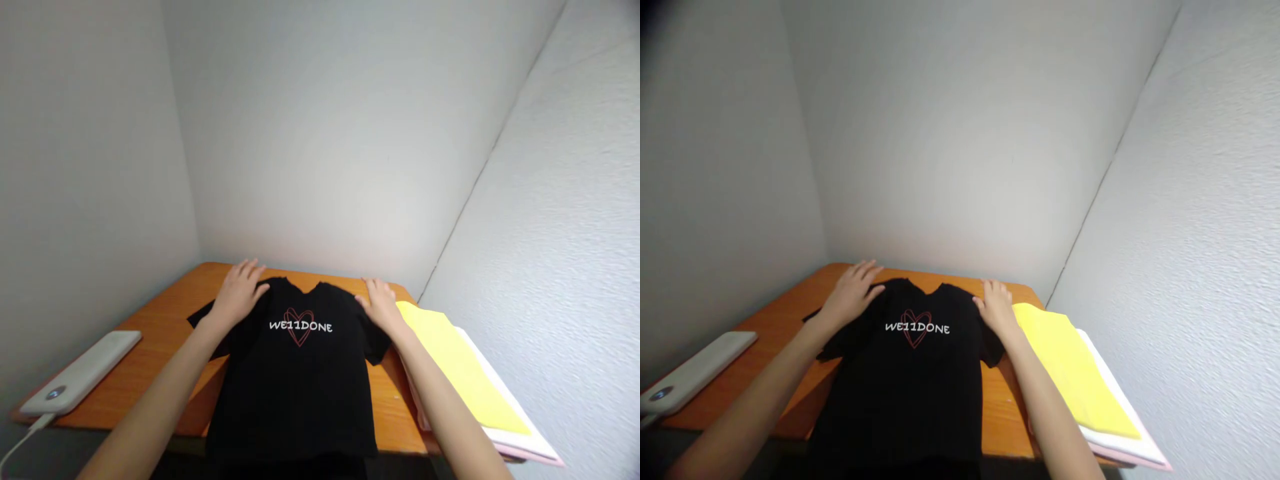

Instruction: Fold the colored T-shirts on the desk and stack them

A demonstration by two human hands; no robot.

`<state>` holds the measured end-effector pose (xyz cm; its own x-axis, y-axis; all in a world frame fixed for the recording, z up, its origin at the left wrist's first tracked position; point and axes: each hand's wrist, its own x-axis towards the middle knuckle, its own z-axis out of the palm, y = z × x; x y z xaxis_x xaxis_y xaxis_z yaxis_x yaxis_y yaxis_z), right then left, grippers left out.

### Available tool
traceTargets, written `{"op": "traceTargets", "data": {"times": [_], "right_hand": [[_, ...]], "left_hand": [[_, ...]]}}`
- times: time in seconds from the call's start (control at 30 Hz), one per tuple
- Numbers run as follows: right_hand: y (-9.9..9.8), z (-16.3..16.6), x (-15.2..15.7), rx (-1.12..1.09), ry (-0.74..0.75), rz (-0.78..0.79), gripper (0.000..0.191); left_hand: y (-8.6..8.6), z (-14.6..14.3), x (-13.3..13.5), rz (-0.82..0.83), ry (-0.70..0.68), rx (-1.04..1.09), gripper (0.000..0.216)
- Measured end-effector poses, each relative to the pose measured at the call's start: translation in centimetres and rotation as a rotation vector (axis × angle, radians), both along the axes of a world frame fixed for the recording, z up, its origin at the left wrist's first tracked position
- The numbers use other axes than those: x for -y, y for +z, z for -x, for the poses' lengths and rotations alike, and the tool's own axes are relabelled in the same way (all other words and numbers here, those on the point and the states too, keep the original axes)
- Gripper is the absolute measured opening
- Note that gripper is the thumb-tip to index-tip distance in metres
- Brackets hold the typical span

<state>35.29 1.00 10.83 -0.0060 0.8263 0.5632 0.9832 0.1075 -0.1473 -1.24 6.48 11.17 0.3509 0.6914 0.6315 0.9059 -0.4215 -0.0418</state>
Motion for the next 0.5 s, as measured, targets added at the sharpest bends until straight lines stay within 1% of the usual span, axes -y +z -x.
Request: {"op": "traceTargets", "data": {"times": [0.07,0.13,0.17,0.2,0.23,0.3,0.37,0.43,0.5], "right_hand": [[-3.9,0.6,0.6,0.046,0.024,0.159,0.053],[-7.4,1.4,2.0,0.062,0.077,0.346,0.06],[-9.0,1.7,2.9,0.059,0.105,0.435,0.065],[-10.3,2.1,3.7,0.054,0.121,0.508,0.069],[-11.4,2.4,4.6,0.048,0.123,0.559,0.072],[-12.7,2.7,6.2,0.04,0.099,0.597,0.074],[-12.8,2.6,7.3,0.03,0.094,0.608,0.073],[-11.8,2.0,7.6,0.017,0.129,0.636,0.075],[-9.8,1.0,6.7,0.019,0.124,0.622,0.077]], "left_hand": [[-4.7,-1.9,1.2,0.219,-0.078,-0.063,0.055],[-8.5,-3.6,2.9,0.409,-0.132,-0.121,0.058],[-10.0,-4.2,3.7,0.488,-0.138,-0.139,0.06],[-11.0,-4.6,4.3,0.553,-0.133,-0.151,0.062],[-11.7,-4.7,4.7,0.606,-0.123,-0.156,0.065],[-12.1,-4.5,5.0,0.677,-0.126,-0.156,0.07],[-11.5,-4.0,5.0,0.711,-0.154,-0.154,0.072],[-10.4,-4.2,5.6,0.7,-0.146,-0.157,0.069],[-9.1,-5.4,7.5,0.636,-0.16,-0.16,0.064]]}}
